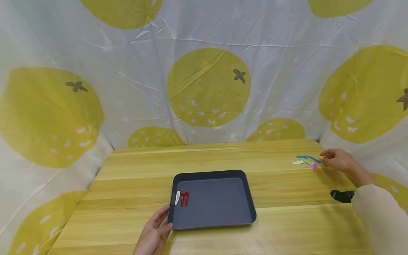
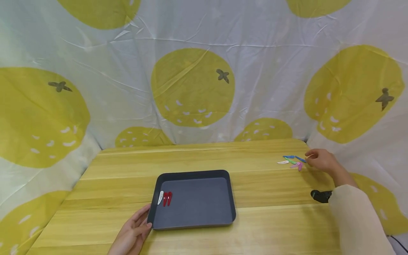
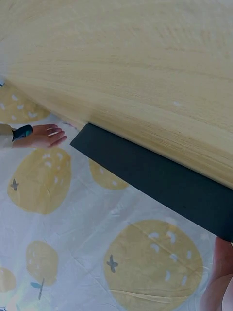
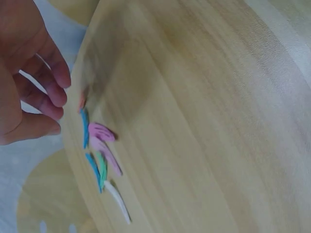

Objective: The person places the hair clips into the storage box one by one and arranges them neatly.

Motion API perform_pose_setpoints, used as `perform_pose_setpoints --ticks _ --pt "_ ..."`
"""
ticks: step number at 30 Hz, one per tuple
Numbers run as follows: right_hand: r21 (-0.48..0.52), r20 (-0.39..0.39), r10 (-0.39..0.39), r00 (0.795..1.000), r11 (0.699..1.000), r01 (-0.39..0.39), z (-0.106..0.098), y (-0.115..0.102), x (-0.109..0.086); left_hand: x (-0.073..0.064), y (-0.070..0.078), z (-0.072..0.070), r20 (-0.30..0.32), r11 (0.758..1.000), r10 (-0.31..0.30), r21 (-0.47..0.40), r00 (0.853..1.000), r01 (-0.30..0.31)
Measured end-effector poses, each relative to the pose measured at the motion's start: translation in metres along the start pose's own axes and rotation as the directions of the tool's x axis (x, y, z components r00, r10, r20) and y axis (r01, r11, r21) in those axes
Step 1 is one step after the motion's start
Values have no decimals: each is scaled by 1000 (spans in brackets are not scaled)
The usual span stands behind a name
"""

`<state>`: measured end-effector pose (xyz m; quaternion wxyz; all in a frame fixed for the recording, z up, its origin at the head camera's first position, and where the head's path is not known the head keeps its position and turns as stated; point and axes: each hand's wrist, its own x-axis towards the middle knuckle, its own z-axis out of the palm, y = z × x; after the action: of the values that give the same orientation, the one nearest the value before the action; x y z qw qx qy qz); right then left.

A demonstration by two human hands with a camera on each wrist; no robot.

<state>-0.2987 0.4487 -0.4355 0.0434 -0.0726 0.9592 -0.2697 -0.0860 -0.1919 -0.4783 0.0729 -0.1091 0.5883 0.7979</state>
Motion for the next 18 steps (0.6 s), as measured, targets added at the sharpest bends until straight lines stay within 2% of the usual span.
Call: perform_pose_setpoints --ticks 5,9,18 --pt "0 -48 47 998 999 -47 4 11 -4 1 0 1 -3 1000 0 0 1000 0" --pt "16 -46 75 996 997 -75 10 17 -7 1 1 1 -1 1000 -2 -1 1000 2" --pt "41 -62 69 996 997 -66 21 20 -9 1 -1 -1 5 1000 -2 -8 1000 2"
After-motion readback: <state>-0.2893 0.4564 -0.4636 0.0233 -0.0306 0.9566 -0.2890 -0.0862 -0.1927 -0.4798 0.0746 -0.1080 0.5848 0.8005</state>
